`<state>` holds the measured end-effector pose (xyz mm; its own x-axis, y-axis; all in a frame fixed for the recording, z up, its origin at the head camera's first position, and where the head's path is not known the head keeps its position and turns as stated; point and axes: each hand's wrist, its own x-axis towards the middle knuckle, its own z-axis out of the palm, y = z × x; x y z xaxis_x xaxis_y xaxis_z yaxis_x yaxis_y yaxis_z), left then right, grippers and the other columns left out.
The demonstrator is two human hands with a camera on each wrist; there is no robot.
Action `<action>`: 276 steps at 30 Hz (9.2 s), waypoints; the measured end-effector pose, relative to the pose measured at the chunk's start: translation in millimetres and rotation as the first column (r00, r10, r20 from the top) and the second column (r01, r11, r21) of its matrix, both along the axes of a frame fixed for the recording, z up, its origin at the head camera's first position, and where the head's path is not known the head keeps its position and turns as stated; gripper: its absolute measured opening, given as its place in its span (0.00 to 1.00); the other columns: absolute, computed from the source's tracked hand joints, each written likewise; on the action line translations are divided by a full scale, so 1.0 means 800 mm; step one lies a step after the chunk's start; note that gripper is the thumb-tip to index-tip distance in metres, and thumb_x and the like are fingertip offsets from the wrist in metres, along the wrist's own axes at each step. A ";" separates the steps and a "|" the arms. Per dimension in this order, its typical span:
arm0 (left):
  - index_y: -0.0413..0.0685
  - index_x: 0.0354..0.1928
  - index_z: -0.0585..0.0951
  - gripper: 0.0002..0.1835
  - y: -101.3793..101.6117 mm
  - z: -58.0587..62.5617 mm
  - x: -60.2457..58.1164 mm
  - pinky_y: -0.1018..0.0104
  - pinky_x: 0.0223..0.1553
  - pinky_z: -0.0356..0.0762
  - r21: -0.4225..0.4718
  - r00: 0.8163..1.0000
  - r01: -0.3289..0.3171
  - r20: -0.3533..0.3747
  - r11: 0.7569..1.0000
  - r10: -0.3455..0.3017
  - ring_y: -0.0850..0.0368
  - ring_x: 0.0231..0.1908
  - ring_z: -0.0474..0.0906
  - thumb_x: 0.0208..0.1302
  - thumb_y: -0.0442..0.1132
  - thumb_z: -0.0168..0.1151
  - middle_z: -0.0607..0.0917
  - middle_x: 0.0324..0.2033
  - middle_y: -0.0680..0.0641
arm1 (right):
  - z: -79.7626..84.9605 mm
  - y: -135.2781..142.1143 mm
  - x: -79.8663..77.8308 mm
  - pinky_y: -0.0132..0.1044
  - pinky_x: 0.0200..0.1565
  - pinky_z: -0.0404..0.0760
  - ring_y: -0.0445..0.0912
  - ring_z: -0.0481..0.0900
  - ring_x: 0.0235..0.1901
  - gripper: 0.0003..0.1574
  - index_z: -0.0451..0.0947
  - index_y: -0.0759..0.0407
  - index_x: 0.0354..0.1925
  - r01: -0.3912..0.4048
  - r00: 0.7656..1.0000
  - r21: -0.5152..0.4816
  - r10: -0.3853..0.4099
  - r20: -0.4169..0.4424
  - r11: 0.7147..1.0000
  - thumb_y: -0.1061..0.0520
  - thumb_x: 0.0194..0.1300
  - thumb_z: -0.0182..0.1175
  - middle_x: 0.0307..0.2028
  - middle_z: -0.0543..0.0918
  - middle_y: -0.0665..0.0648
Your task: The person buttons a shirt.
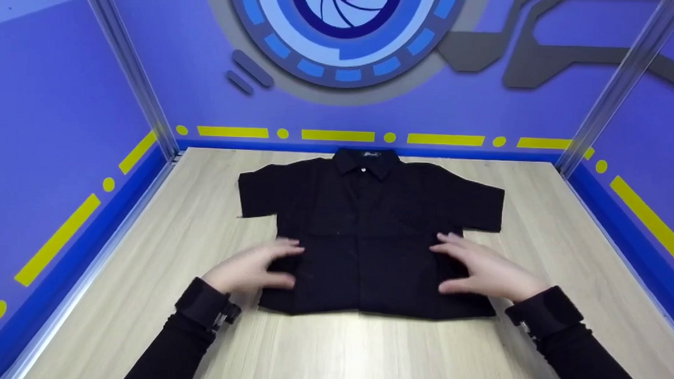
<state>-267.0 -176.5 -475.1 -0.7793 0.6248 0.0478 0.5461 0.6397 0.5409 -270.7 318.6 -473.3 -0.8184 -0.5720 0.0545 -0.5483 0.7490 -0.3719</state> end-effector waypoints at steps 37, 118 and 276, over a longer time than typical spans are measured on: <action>0.37 0.67 0.67 0.36 -0.030 0.005 -0.090 0.45 0.68 0.60 -0.110 0.943 -0.326 -0.108 0.939 0.314 0.37 0.67 0.63 0.63 0.51 0.63 0.69 0.66 0.34 | -0.023 0.025 -0.034 0.59 0.65 0.64 0.63 0.63 0.68 0.55 0.67 0.59 0.67 0.109 0.994 0.062 -0.108 -0.020 0.992 0.27 0.53 0.64 0.68 0.65 0.68; 0.34 0.67 0.65 0.34 -0.002 0.004 -0.136 0.34 0.64 0.59 -0.210 0.891 -0.454 -0.126 0.866 0.437 0.26 0.67 0.57 0.68 0.51 0.54 0.61 0.68 0.28 | -0.023 0.037 -0.039 0.59 0.63 0.64 0.61 0.65 0.64 0.47 0.74 0.55 0.62 0.109 0.992 -0.049 -0.105 0.065 0.993 0.33 0.50 0.71 0.63 0.71 0.65; 0.45 0.43 0.86 0.13 0.222 -0.038 -0.151 0.76 0.18 0.71 0.789 0.818 -0.556 0.575 0.260 0.004 0.63 0.22 0.77 0.56 0.40 0.72 0.86 0.29 0.52 | -0.024 -0.196 -0.141 0.31 0.32 0.80 0.42 0.81 0.30 0.08 0.80 0.61 0.39 0.581 0.811 -0.814 0.081 0.580 0.018 0.64 0.58 0.65 0.33 0.84 0.52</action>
